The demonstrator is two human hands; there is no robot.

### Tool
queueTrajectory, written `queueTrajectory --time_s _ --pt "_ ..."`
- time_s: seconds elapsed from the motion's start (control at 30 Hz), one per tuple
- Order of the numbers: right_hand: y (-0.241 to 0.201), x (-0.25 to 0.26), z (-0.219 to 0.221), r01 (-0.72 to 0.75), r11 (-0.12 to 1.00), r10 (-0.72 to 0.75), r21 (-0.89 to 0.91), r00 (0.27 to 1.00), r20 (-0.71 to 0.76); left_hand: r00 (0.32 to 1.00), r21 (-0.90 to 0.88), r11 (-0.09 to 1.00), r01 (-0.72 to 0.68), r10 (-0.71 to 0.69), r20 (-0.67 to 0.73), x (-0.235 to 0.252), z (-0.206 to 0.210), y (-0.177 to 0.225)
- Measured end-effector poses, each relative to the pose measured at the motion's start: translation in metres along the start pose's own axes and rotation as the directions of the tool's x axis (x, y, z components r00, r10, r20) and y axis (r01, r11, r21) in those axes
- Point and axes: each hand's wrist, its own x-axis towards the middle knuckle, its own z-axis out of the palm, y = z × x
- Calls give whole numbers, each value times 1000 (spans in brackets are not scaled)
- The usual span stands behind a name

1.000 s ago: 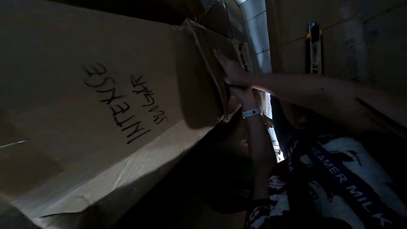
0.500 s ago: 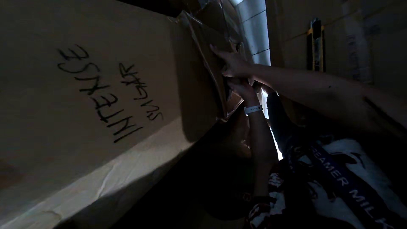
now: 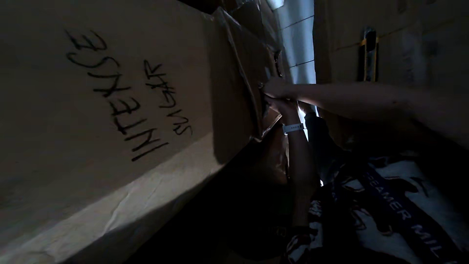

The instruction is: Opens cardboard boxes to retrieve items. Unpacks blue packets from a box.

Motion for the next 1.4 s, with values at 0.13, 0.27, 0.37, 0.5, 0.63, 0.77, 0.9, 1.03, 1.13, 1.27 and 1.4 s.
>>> queueTrajectory --time_s 0.13,0.27,0.37,0.5,0.63,0.77,0.9,1.03,1.13,1.27,1.4 --pt "8 5 -4 0 998 0 -69 1000 1 990 481 868 -126 139 10 4 -6 -20" --pt "25 17 -8 143 989 -142 -37 990 18 987 474 870 -135 161 -15 11 -6 -32" --pt "21 13 -18 120 988 -108 -97 987 119 995 428 898 -100 94 35 11 -11 -33" --pt "8 14 -41 43 993 -11 -114 963 268 972 198 952 -232 223 66 15 -5 -37" --pt "12 15 -45 -85 995 96 -52 953 289 936 83 945 -317 298 189 18 -9 -38" --pt "22 -8 -19 -25 991 19 -135 999 -48 973 332 925 -185 125 195 0 -23 -16" --pt "18 -62 8 289 856 -434 -429 853 -290 961 572 796 -200 47 271 -33 -64 0" --pt "26 -52 27 602 663 -640 -445 764 78 890 775 542 -325 -101 444 -65 -104 38" --pt "27 1 54 568 666 -591 -483 797 123 851 702 577 -419 -21 525 -88 -123 66" --pt "23 8 51 530 694 -487 -488 844 224 867 607 677 -416 95 489 -99 -132 64" --pt "7 -29 43 484 717 -436 -501 873 219 869 605 674 -423 113 482 -99 -132 59"
